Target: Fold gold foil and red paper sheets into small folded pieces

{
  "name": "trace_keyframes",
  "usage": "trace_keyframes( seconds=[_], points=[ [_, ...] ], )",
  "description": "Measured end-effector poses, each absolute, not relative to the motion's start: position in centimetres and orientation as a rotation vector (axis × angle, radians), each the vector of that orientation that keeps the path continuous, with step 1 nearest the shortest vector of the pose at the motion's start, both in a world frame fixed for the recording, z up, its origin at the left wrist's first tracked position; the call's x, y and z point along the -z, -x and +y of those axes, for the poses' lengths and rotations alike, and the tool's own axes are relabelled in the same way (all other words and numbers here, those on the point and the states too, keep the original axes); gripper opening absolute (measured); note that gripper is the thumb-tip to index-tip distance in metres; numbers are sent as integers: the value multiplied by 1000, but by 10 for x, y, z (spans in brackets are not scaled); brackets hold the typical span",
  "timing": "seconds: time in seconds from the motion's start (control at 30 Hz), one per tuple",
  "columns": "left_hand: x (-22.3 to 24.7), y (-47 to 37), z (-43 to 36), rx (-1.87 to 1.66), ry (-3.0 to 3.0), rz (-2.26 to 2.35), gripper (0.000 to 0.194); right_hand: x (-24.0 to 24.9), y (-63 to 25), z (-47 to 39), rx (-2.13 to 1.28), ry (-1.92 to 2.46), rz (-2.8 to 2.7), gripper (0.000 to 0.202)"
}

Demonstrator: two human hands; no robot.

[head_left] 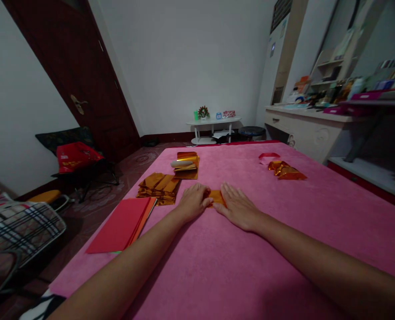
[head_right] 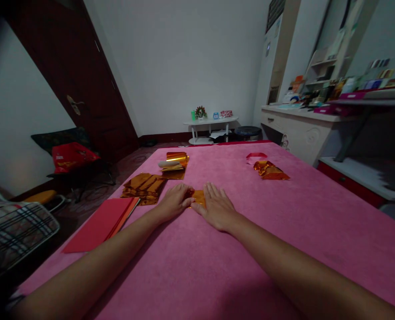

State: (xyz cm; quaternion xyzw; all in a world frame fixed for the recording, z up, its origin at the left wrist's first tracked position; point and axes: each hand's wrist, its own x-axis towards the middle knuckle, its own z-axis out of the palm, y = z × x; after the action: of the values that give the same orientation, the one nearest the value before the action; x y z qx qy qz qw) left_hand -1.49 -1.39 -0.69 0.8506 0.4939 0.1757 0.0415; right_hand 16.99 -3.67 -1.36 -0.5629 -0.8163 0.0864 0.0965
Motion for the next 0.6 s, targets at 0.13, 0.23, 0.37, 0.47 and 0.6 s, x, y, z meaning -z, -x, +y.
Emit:
trace_keyframes(
  seconds=[0.13,0.23,0.37,0.47,0.6],
  points=[
    [10,16,-12,-553,-2588,1513,31,14,-172,-32,-277,1792,-2385,75],
    [11,14,-13,-582,-2593,1524,30,15,-158,-30,-267,1915,-2279,74],
    [11,15,-15,-598,-2606,1501,29,18,-152,-33,-157,1936,-2257,69],
    [8,21,-14,-558,-2605,1465,29,18,-165,-36,-150,1935,-2285,65],
    [-2,22,-11,-421,-2584,1465,31,17,-179,-38,-125,1957,-2273,62]
  ],
)
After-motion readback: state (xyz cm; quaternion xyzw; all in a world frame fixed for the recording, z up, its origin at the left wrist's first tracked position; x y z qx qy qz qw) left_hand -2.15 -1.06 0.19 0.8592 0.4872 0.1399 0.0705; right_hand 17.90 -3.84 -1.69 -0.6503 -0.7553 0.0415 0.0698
